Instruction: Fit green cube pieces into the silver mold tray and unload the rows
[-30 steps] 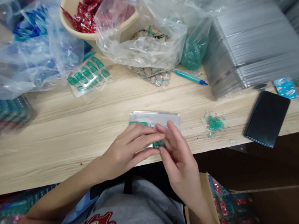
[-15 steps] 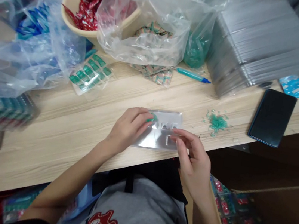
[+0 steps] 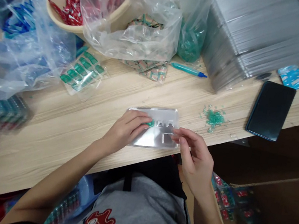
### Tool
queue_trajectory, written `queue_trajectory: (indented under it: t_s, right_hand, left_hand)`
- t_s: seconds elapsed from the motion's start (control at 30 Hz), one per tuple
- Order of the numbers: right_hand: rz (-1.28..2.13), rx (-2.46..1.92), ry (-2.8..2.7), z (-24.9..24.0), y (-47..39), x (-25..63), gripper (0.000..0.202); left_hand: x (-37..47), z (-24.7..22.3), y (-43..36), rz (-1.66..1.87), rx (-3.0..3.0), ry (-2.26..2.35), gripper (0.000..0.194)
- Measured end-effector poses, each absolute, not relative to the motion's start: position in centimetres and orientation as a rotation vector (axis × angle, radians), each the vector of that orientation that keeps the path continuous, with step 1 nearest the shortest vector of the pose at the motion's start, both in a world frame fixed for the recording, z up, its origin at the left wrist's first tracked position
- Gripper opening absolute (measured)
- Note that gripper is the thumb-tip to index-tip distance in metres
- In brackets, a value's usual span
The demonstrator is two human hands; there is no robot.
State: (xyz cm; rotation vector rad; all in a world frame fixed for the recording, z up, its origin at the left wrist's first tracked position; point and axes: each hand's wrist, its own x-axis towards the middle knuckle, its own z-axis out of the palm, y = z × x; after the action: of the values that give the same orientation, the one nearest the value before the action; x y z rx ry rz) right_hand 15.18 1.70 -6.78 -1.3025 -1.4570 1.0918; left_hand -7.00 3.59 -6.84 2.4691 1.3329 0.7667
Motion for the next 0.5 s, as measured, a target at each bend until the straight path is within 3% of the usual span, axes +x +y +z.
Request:
queue_trajectory:
  t_s: [0.13, 0.27, 0.37, 0.43, 0.5]
  right_hand:
    - [0.767, -1.314, -1.546, -8.6, 2.2, 15.4, 0.021]
    - [0.376, -1.269, -1.624, -11.9, 2.9, 15.4, 0.030]
    - [0.222, -1.236, -1.628, -13.5, 3.2, 15.1, 0.036]
    - [0.173, -1.239, -1.621, -13.9, 3.2, 14.9, 0.039]
    - [0.132, -1.261, -1.616, -13.9, 3.2, 14.8, 0.039]
  left_hand:
    - [-7.0, -6.4, 3.9, 0.624, 2.560, 1.265, 0.015]
    - [-7.1, -3.0, 7.4, 0.643, 2.545, 1.195, 0.016]
    - [-5.9, 1.3, 14.2, 0.911, 2.482, 1.395, 0.012]
    - [-4.4, 3.4, 20.1, 0.956, 2.447, 1.480, 0.021]
    - [-2.8, 4.3, 25.9, 0.703, 2.302, 1.549, 0.037]
